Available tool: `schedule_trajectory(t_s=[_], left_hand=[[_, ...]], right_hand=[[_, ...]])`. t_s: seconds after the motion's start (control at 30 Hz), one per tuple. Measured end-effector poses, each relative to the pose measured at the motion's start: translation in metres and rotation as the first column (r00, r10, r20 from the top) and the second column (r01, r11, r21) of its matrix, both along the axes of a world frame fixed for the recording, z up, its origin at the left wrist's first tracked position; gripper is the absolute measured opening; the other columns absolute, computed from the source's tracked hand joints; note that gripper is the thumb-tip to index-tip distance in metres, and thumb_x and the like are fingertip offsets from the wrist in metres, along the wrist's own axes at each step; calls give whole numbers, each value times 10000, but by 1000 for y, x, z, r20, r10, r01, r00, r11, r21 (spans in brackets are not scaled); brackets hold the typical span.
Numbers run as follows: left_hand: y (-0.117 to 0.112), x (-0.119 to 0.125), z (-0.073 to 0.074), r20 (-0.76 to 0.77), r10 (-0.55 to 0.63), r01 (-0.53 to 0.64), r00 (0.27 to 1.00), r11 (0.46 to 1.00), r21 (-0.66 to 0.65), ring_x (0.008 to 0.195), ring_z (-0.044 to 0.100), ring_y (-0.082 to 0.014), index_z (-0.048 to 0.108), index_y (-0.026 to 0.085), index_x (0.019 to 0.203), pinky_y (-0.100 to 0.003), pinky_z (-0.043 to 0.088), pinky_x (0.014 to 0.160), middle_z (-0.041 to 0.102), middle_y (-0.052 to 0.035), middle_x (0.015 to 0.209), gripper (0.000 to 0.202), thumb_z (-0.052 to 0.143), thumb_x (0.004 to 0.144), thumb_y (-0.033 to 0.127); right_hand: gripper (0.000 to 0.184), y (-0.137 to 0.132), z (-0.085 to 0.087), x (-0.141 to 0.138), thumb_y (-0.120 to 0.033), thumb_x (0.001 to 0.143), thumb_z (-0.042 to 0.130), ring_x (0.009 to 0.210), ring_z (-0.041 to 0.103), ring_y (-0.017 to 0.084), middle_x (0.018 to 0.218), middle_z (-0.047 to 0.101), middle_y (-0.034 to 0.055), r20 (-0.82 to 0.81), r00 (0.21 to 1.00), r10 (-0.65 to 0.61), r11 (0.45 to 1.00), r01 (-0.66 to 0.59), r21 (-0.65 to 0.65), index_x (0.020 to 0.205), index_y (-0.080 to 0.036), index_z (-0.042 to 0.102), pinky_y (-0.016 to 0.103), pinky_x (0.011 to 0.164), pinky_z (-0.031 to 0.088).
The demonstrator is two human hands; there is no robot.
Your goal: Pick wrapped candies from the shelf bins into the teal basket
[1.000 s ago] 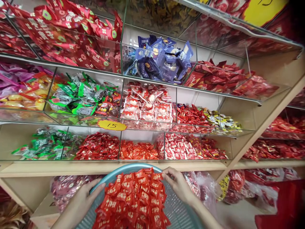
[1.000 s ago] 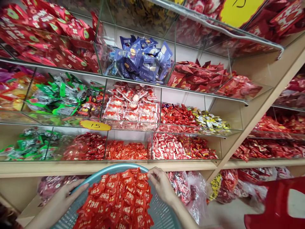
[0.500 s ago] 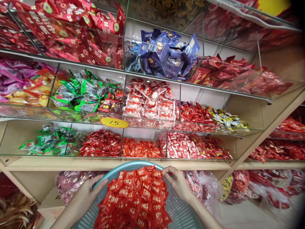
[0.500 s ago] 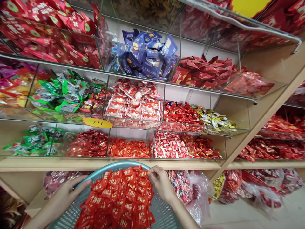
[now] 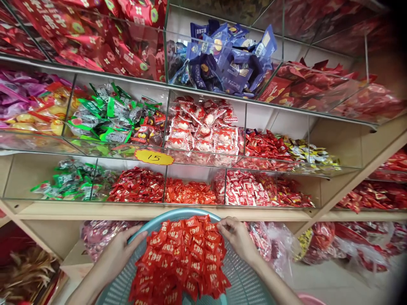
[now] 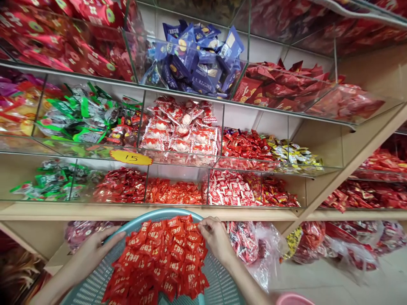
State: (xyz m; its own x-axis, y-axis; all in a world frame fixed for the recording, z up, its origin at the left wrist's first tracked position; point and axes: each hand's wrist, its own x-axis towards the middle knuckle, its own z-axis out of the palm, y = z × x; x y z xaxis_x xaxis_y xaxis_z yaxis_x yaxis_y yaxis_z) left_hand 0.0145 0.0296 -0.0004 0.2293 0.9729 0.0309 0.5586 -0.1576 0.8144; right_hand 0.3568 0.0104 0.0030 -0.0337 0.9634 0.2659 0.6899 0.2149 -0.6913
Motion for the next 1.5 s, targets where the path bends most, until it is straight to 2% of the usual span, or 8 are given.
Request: schedule_trajectory(t_s=[0.37, 0.53, 0.7, 0.87, 1.0, 1.1, 1.23, 1.5], left_hand=[[-4, 3, 6, 27, 20, -21, 999, 1000, 21, 994, 599, -237, 633, 224, 1091, -305, 441, 896, 680, -2, 1054, 397, 489, 806, 458], [-4, 4, 6, 30, 20, -22, 999, 999, 40, 968, 602, -231, 659, 225, 1025, -288, 445, 868, 680, -4, 1043, 349, 487, 808, 438], [-7, 6, 8, 25, 34, -35, 999, 999, 11, 874, 608, -230, 656, 196, 1019, -293, 458, 803, 699, -11, 834, 363, 468, 819, 433], [-8, 5, 6, 36, 26, -26, 999, 1000, -8, 884, 598, -234, 636, 197, 1052, -303, 449, 811, 693, -12, 833, 381, 444, 829, 439], [-7, 4, 4, 41, 43, -43, 998, 999, -12, 918, 597, -227, 639, 200, 1041, -300, 433, 847, 690, -19, 942, 378, 445, 827, 444], [-7, 3, 2, 32, 48, -48, 998, 999, -17, 960, 591, -234, 633, 199, 1049, -313, 421, 880, 682, -27, 1006, 385, 447, 825, 451], [-6, 2, 0, 40, 75, -74, 996, 997, -22, 1010, 576, -242, 626, 190, 1067, -322, 407, 910, 651, -47, 1102, 398, 461, 816, 451], [-7, 3, -1, 48, 73, -72, 996, 997, -4, 958, 594, -232, 643, 191, 1009, -304, 421, 880, 681, -28, 1018, 365, 467, 814, 444]], right_hand=[[157, -3, 6, -4, -298, 805, 521, 754, 543, 177, 760, 626, 18, 153, 988, -13, 1000, 13, -2, 717, -199, 604, 274, 688, 368], [243, 10, 43, -12, -385, 832, 498, 721, 539, 175, 758, 624, 37, 197, 980, 12, 993, -35, 114, 752, -192, 622, 276, 665, 371], [150, 62, 75, -55, -282, 814, 528, 778, 546, 163, 798, 649, 27, 266, 956, 123, 969, -174, 176, 763, -204, 645, 262, 716, 372], [155, 105, 72, -104, -324, 751, 592, 696, 573, 140, 744, 665, 25, 305, 931, 200, 980, -188, -69, 730, -194, 672, 220, 625, 367], [395, 110, 72, -124, -563, 706, 566, 657, 575, 161, 664, 647, 57, 426, 901, 83, 985, -11, -170, 616, -186, 644, 237, 571, 342], [422, 109, 74, -131, -605, 656, 586, 688, 579, 178, 705, 649, 68, 452, 890, 61, 980, 31, -195, 636, -186, 636, 249, 584, 349], [339, 110, 70, -134, -521, 639, 621, 671, 564, 165, 646, 621, 37, 374, 924, 75, 967, 24, -254, 594, -185, 611, 248, 586, 359], [163, 110, 65, -131, -239, 632, 583, 571, 491, 108, 489, 491, -27, 256, 965, 56, 961, 18, -275, 485, -180, 545, 206, 538, 326]])
